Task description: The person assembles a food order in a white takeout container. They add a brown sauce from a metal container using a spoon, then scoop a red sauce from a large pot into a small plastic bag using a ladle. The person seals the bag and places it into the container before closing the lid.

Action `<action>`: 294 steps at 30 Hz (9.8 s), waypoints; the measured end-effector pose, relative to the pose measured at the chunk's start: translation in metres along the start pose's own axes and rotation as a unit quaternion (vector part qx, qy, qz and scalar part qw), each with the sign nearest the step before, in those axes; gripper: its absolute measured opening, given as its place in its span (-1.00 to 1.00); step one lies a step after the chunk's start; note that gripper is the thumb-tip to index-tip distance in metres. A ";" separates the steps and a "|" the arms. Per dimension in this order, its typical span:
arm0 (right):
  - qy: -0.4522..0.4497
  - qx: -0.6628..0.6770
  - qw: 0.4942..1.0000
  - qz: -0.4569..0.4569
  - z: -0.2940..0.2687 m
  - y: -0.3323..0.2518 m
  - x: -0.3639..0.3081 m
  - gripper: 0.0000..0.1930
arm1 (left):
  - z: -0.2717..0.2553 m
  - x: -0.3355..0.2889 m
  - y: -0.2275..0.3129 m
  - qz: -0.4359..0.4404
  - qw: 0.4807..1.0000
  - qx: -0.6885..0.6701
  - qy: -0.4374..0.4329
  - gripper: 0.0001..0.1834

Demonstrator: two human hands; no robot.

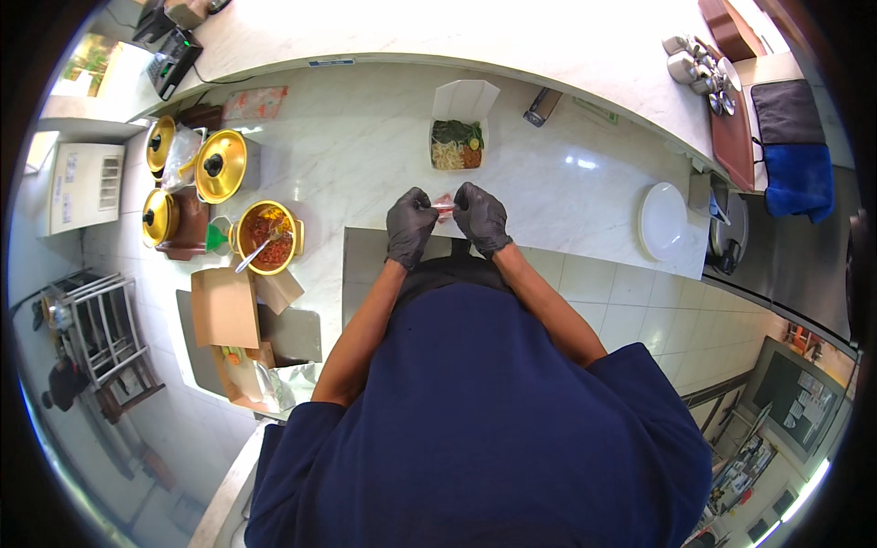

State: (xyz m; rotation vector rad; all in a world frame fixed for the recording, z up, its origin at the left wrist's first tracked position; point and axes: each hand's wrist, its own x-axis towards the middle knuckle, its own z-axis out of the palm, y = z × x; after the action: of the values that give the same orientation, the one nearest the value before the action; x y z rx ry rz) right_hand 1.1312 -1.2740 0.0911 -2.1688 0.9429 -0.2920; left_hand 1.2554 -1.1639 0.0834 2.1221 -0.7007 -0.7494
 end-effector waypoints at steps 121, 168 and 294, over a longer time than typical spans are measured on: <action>-0.057 -0.052 0.847 -0.527 -0.319 -0.324 0.099 -0.45 | -0.238 -0.010 0.302 0.360 0.899 -0.199 -0.153 -0.72; 0.052 0.271 0.850 -0.449 -0.282 -0.293 0.110 -0.81 | -0.216 -0.014 0.236 0.270 0.928 -0.220 -0.134 -0.70; -0.123 -0.182 0.975 -0.034 0.047 -0.009 0.031 -0.81 | -0.046 0.073 -0.059 0.146 0.964 0.126 -0.184 -0.82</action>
State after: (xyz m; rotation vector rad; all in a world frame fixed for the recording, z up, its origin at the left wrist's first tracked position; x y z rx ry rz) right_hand 1.1795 -1.2666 0.0620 -2.5016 0.8312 0.1282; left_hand 1.3510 -1.1591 0.0409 2.0521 -1.3405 -0.9378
